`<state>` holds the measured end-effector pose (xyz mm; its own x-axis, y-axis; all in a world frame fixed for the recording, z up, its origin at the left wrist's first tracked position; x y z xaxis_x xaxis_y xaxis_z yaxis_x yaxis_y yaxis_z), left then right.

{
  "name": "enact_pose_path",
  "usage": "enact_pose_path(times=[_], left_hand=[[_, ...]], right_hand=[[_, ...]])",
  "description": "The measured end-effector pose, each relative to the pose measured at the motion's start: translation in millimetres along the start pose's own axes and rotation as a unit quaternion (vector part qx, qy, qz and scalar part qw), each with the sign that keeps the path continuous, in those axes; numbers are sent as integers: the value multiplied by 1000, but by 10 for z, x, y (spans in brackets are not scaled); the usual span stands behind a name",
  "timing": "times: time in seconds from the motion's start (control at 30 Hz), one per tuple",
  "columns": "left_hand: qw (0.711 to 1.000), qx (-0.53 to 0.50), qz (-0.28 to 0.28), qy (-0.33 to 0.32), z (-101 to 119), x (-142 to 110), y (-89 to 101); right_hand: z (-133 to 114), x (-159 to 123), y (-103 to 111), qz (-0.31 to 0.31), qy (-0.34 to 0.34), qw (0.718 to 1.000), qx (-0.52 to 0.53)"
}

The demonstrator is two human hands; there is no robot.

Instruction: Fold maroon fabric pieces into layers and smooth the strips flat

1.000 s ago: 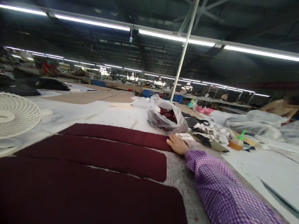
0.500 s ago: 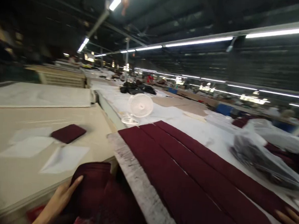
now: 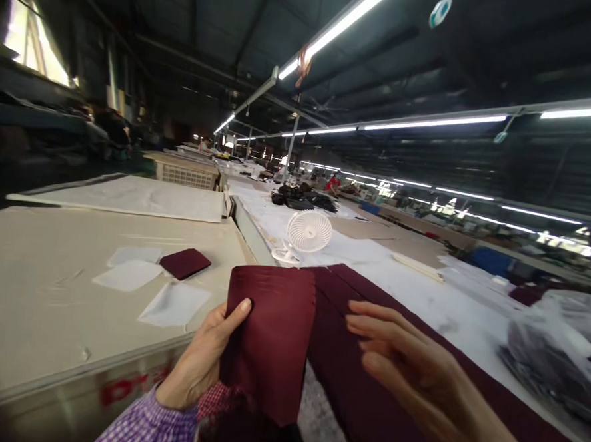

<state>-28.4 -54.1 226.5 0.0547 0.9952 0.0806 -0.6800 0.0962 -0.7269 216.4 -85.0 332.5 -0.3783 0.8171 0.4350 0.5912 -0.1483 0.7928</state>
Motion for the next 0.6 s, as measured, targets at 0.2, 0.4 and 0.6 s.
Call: enact_pose_path(times=[0.2,0.4,0.6], left_hand=[[996,-78,-12,43,-322,-108,-312],[993,-90,-9,78,-426,-134,-313],[993,-95,1,76,-446,-33,-259]], right_hand=[[-196,193,-347,-34,-28,998,46],[84,167,-358,-65,-112,979,156],[186,126,-400,-52,-141,973,173]])
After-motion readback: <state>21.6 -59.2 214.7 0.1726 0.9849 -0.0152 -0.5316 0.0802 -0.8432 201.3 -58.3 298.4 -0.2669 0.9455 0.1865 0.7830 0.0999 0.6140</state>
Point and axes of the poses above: each hand's wrist, its own x-axis towards the middle knuckle, its own y-axis out of the back of the hand, z = x × y, the point moved 1 cm from there along x, towards the middle knuckle, and after that the axes turned 1 degree about y, right-handed, at the moved point
